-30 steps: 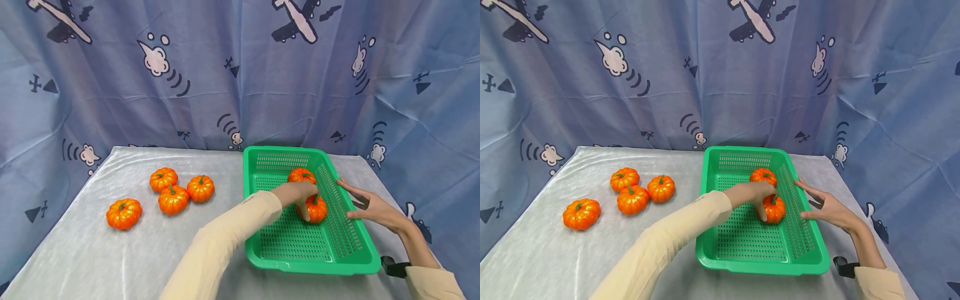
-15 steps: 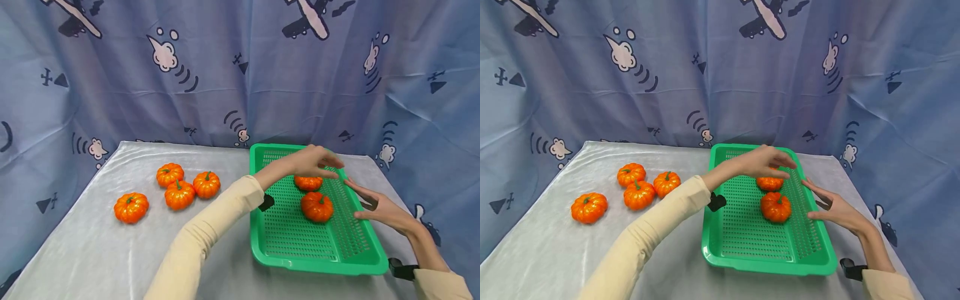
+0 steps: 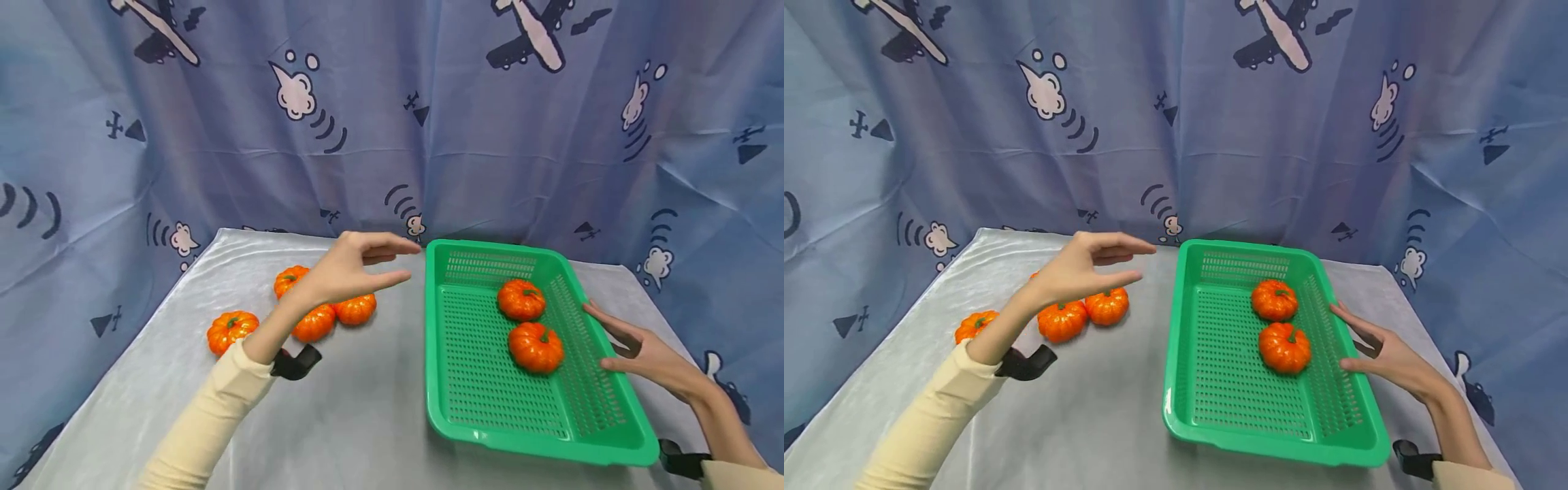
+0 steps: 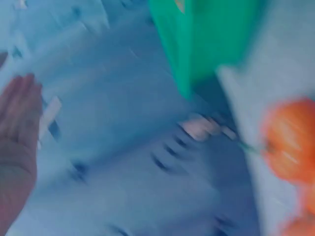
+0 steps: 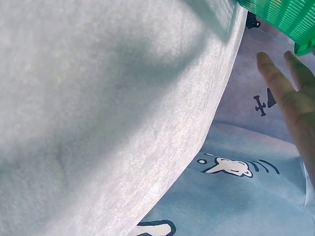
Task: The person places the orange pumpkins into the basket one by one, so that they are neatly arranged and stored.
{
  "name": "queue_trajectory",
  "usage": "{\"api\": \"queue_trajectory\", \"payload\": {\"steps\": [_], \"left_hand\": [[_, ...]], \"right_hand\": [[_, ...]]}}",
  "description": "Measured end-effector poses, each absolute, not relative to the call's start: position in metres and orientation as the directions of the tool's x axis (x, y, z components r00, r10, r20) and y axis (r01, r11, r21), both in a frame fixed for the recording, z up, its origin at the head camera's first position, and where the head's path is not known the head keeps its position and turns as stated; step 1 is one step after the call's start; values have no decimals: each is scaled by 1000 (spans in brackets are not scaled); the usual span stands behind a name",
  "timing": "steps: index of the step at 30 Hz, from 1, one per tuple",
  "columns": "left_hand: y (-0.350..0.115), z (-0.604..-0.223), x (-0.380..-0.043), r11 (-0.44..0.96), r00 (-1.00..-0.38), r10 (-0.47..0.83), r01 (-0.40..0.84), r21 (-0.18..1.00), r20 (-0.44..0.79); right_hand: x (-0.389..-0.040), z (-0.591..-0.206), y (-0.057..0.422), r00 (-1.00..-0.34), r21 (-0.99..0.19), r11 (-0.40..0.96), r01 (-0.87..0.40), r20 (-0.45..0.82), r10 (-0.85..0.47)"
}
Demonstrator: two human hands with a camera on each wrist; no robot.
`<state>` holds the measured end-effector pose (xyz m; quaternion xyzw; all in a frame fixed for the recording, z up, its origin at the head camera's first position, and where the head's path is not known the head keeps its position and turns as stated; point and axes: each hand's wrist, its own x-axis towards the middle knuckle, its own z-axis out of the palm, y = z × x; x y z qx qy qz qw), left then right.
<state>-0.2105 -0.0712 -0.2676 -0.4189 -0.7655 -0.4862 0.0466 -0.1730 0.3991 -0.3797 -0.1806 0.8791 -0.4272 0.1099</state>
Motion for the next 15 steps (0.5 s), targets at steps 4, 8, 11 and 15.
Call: {"api": "queue_trajectory", "payload": {"steps": [4,8,11,15], "left_hand": [[-112,-288,-204,238,-745,553,571,786,374],[-157,-324,-206,264,-813,475,497,826,337],[-195,-355,-210,289,-856,392,462,838,336],[-243,-389,-210,334,-889,296,440,834,350]], "right_hand": [[-169,-383,403,-913,-788,572,-230,-28,-406],[-169,-388,403,-911,-787,573,-229,-34,-411],[-169,-387,401,-910,-784,578,-227,-41,-413],[-171,-381,399,-907,-773,585,-246,-29,-419]]}}
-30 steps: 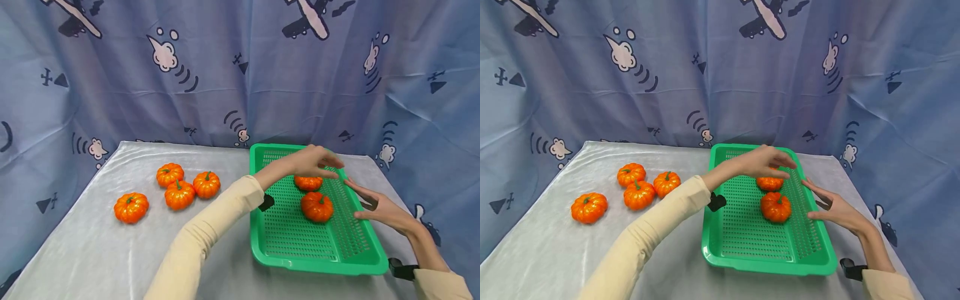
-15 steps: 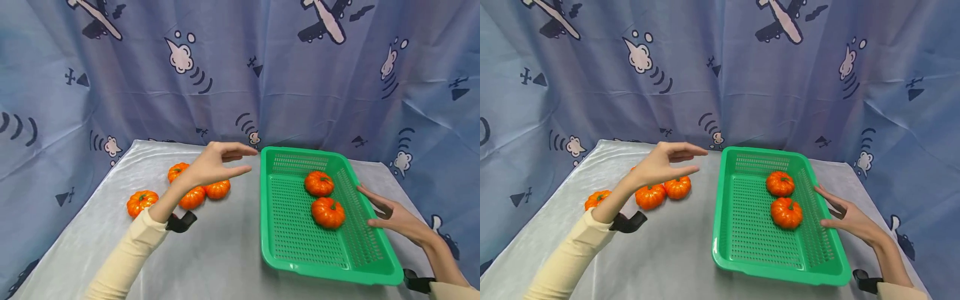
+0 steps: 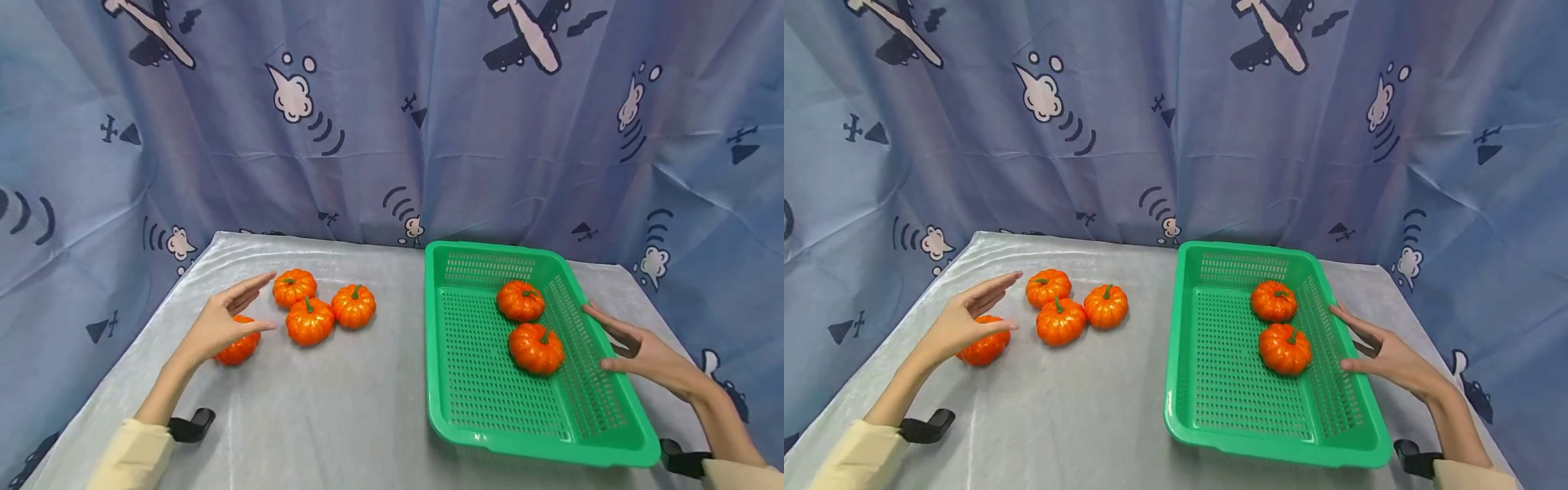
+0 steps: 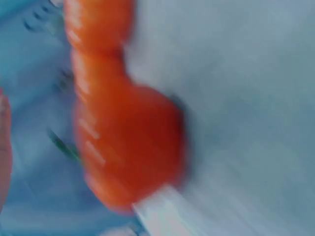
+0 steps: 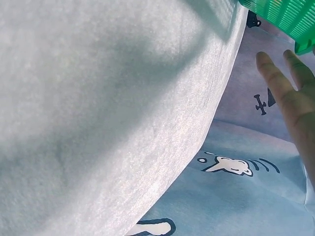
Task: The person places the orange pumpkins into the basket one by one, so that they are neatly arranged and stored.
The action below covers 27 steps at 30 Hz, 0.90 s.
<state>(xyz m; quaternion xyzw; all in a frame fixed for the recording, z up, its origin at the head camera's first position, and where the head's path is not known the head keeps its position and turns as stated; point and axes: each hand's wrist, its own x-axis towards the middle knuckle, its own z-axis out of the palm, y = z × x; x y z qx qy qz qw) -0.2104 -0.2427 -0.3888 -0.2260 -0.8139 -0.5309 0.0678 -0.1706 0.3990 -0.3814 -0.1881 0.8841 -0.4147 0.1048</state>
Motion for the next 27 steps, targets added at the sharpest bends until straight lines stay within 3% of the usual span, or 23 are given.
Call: {"api": "queue_trajectory", "payload": {"steps": [5,12,19,27], "left_hand": [[-277,-412,-199,398,-896,254,441,804,366],[-278,-407,-186,571,-940,215,341,747,265],[-299,-444,-209,640,-952,232,305,705,201],[-303,-456,-214,652,-927,308,369,663,213]], "right_hand": [[-171,-380,398,-906,-769,587,-253,-23,-422],[-171,-381,399,-914,-769,592,-243,-23,-404],[-171,-381,398,-914,-776,583,-241,-20,-405],[-171,-382,399,-906,-780,573,-250,-20,-423]]}}
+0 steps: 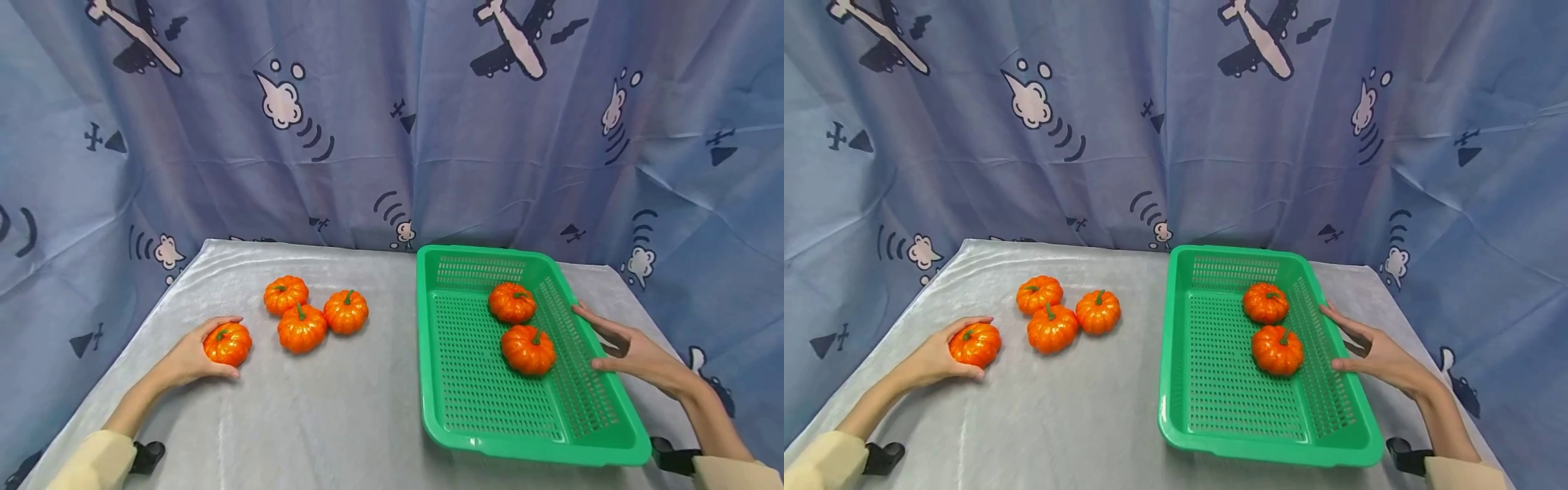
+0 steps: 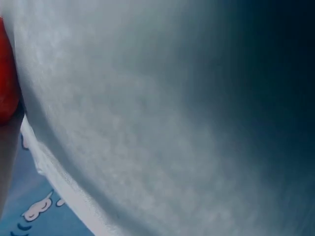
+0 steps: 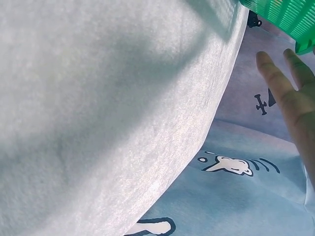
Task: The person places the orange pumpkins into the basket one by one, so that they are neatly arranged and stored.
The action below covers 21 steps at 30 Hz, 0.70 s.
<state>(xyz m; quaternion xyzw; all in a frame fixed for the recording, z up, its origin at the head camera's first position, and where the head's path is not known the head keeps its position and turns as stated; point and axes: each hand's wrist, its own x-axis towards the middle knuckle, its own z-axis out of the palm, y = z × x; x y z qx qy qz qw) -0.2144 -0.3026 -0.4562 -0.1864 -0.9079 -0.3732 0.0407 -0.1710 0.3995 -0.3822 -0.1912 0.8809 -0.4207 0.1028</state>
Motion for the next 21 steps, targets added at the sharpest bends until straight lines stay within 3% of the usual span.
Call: {"api": "queue_trajectory", "payload": {"steps": [15,21], "left_hand": [[-298,-458,-217,660,-916,297,401,635,269],[-296,-429,-212,648,-934,270,356,673,234]], "right_hand": [[-169,-389,404,-906,-790,558,-254,-7,-422],[-169,-390,403,-897,-790,545,-281,15,-441]]}}
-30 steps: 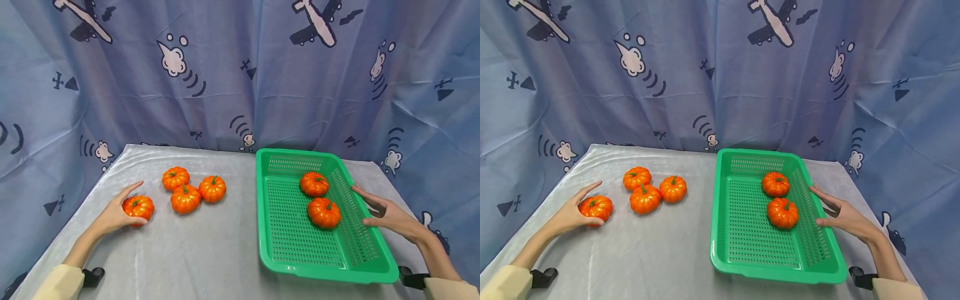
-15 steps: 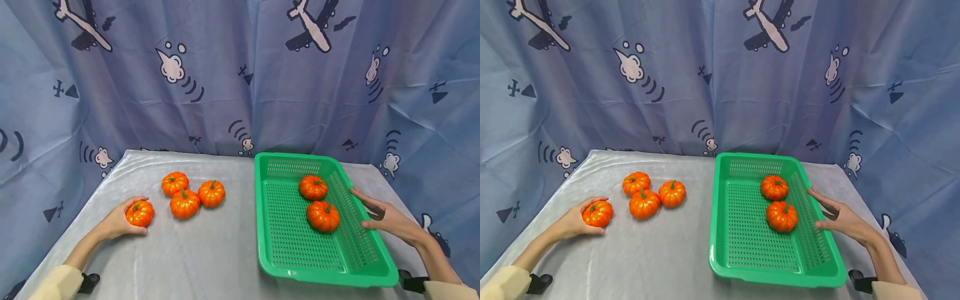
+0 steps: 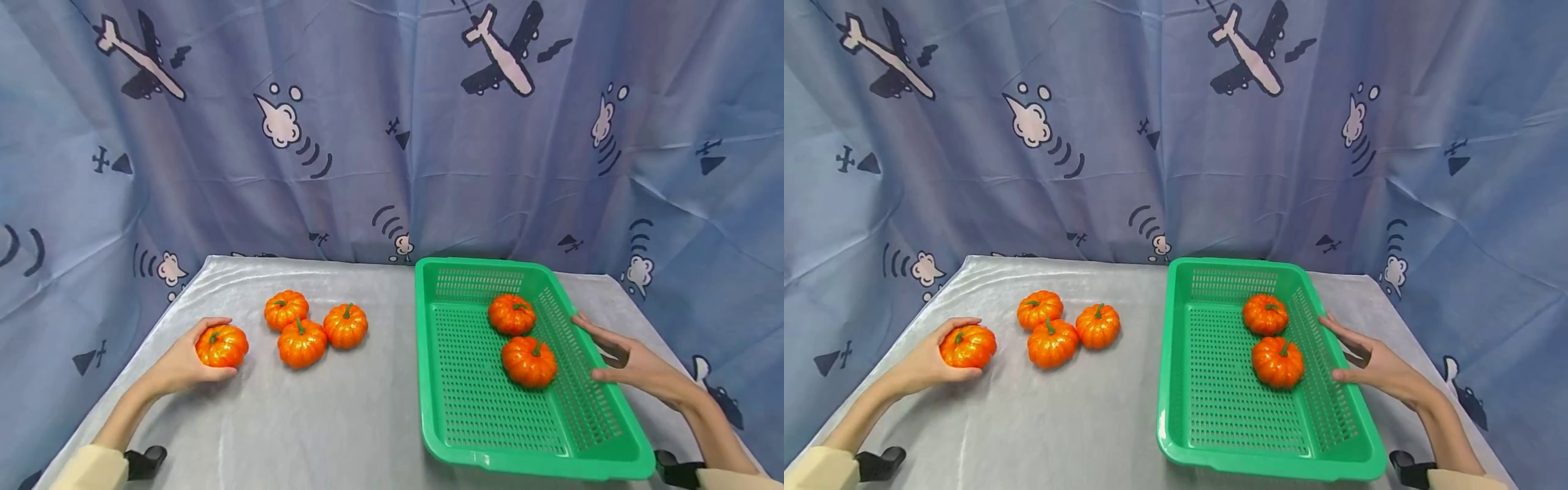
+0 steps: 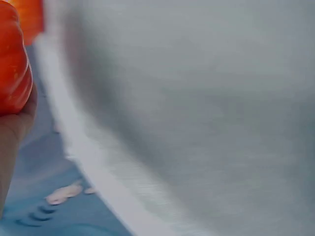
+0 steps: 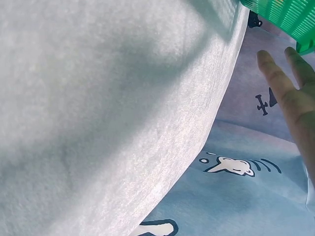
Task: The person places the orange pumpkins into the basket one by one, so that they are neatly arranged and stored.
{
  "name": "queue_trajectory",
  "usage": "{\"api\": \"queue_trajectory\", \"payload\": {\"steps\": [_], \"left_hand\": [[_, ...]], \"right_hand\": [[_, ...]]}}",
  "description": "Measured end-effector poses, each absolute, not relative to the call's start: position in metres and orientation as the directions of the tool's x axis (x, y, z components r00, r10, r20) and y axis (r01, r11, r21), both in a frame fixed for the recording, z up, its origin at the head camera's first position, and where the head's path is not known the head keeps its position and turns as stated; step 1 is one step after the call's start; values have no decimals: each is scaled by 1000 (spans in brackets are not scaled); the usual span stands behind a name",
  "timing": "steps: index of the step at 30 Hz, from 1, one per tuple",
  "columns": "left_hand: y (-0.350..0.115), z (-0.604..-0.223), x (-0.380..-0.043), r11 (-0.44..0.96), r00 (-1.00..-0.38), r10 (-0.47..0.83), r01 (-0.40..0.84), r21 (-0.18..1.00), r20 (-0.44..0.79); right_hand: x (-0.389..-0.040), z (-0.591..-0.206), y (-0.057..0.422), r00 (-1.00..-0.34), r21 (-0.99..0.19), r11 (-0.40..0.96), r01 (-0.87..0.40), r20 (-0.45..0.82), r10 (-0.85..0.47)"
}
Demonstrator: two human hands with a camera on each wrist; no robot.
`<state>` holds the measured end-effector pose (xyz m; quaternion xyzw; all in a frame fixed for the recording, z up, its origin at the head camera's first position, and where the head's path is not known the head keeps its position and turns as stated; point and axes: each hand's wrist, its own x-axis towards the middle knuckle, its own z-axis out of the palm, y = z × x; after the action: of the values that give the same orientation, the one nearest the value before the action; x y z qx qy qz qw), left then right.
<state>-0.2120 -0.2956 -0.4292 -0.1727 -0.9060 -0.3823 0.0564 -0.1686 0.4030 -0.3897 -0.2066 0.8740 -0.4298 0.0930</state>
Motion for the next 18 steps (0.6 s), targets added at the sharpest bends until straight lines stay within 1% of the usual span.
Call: {"api": "queue_trajectory", "payload": {"steps": [2,6,9,11,14,18], "left_hand": [[-291,-414,-209,626,-933,262,358,692,247],[-273,-385,-206,606,-922,234,387,695,309],[-253,-373,-202,580,-916,194,395,712,350],[-238,-368,-199,539,-913,179,404,740,368],[-217,-363,-195,484,-903,194,428,763,384],[-189,-353,-189,413,-904,237,425,806,355]], "right_hand": [[-169,-389,402,-899,-790,549,-273,7,-437],[-168,-388,402,-905,-793,549,-263,5,-426],[-167,-387,403,-910,-797,549,-250,-1,-415],[-167,-388,403,-911,-799,549,-245,-4,-412],[-168,-388,402,-912,-794,557,-243,-9,-411],[-170,-389,401,-907,-793,557,-247,-12,-421]]}}
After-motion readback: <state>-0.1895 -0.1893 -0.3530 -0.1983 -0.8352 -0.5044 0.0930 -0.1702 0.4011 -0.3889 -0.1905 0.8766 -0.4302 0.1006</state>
